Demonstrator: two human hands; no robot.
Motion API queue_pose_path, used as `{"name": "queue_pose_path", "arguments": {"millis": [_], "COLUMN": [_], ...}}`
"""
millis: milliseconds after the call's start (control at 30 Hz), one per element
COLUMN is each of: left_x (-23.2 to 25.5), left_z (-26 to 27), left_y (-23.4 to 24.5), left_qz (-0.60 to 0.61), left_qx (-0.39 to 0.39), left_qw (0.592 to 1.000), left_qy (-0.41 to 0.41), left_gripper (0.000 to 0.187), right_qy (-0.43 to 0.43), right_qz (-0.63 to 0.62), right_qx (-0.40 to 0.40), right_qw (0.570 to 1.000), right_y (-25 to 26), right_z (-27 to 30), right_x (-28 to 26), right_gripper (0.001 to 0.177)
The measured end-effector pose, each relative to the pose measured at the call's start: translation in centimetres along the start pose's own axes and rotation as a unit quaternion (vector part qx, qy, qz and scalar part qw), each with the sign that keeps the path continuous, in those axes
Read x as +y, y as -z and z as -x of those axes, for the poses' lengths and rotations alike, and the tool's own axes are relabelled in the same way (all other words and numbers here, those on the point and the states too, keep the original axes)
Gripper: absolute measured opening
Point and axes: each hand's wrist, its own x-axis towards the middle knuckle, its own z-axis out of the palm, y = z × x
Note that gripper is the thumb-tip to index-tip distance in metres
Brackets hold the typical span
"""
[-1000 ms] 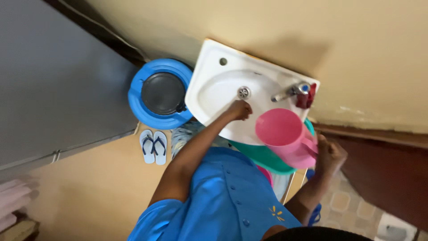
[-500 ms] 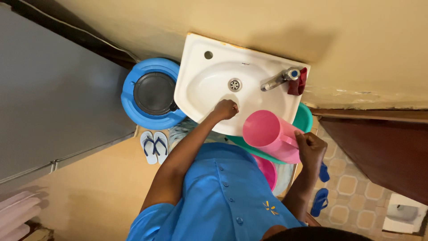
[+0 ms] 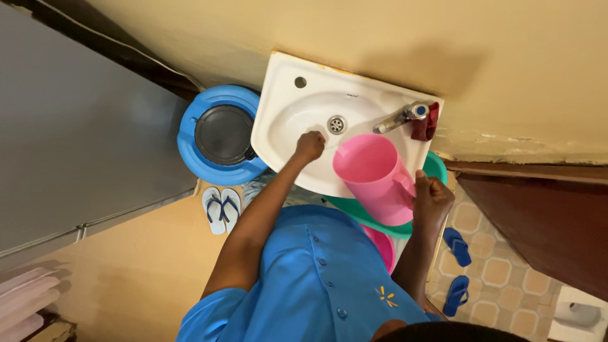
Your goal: The person fills a pink pitcher with water and wipes the surface and underside of a white sink with a cloth.
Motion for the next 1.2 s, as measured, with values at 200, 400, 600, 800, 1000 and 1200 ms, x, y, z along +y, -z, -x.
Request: {"name": "queue_pose_path", "arguments": {"millis": [200, 400, 600, 800, 1000, 1200], "left_x": [-1.2, -0.5, 0.4, 0.9, 1.5, 3.9], "left_z": [-0.1, 0.0, -0.2, -0.3, -0.6, -1.0], "left_y": [1.2, 1.2, 1.0, 0.5, 0.0, -1.2], "left_qz": [0.094, 0.142, 0.118, 0.119, 0.145, 0.127], "left_qx": [0.069, 0.098, 0.083, 0.04, 0.028, 0.04], "left_qw": [0.989, 0.981, 0.987, 0.989, 0.987, 0.991], "left_qy": [0.089, 0.088, 0.066, 0.074, 0.063, 0.008], "left_gripper": [0.018, 0.019, 0.023, 0.024, 0.023, 0.022], "right_qy": [0.037, 0.035, 0.035, 0.068, 0.031, 0.098], "right_qz": [-0.056, -0.057, -0.057, -0.022, -0.002, -0.004], "right_qx": [0.002, 0.004, 0.009, 0.029, 0.12, 0.142], "right_qw": [0.998, 0.998, 0.998, 0.997, 0.992, 0.985], "right_y": [-2.5, -5.4, -5.8, -3.6, 0.0, 3.8], "right_z": [-2.5, -3.4, -4.3, -5.2, -4.5, -4.2], "right_x": [0.0, -1.8, -2.5, -1.4, -1.3, -2.0], "right_gripper": [0.044, 0.042, 0.047, 0.045, 0.049, 0.052]}}
